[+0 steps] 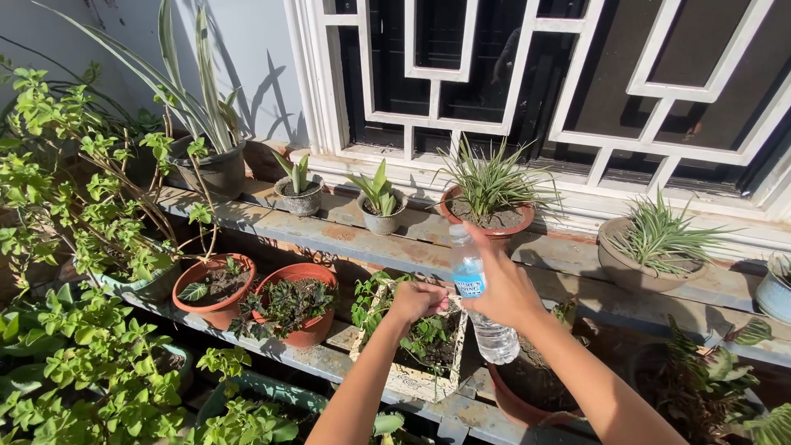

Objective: Watering various potted plants using a water bottle and a plastic jar.

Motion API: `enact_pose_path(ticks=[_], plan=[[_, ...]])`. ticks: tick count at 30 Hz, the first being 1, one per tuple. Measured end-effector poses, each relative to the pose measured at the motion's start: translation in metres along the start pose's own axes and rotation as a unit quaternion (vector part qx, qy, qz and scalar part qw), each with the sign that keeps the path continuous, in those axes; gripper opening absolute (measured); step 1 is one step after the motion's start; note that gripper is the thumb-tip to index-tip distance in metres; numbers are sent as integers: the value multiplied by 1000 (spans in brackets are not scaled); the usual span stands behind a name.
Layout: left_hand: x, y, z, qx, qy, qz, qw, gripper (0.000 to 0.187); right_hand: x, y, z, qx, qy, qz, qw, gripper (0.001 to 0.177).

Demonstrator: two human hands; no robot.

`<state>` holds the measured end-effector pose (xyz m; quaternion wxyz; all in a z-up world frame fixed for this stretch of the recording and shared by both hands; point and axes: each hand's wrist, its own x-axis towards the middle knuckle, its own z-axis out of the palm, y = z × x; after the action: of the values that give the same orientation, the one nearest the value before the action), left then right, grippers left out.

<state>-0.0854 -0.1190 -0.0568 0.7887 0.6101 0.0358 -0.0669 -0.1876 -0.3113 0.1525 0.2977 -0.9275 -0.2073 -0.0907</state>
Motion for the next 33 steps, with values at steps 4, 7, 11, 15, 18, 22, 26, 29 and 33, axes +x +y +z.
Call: enact_pose_path(ticks=[4, 7, 11, 15, 18, 22, 26, 29, 33], plan=[[-9, -70, 4, 76, -44, -49, 995, 21, -33, 44, 33, -2, 28, 40, 999, 132], [-1, -136, -10, 232, -51, -15, 971, 23, -51, 76, 63, 9, 58, 30, 998, 132], [-30, -156, -7, 597, 14, 32, 802, 43, -71, 108, 97, 26, 90, 5, 996, 133], [-68, -129, 8, 763, -25, -71, 642, 80, -88, 125, 113, 12, 70, 30, 997, 135], [-86, -109, 14, 793, -44, -79, 602, 77, -96, 137, 120, 21, 79, 5, 997, 129], [-83, -116, 15, 754, -6, -27, 656, 66, -99, 143, 122, -4, 61, 38, 997, 129], [-75, -119, 16, 753, 6, 18, 657, 49, -101, 146, 124, -9, 60, 34, 998, 130], [-74, -107, 21, 732, 15, 28, 680, 37, -100, 149, 124, -14, 54, 42, 998, 130], [-75, -88, 24, 548, -55, 15, 835, 31, -102, 147, 122, -5, 56, 44, 997, 131]])
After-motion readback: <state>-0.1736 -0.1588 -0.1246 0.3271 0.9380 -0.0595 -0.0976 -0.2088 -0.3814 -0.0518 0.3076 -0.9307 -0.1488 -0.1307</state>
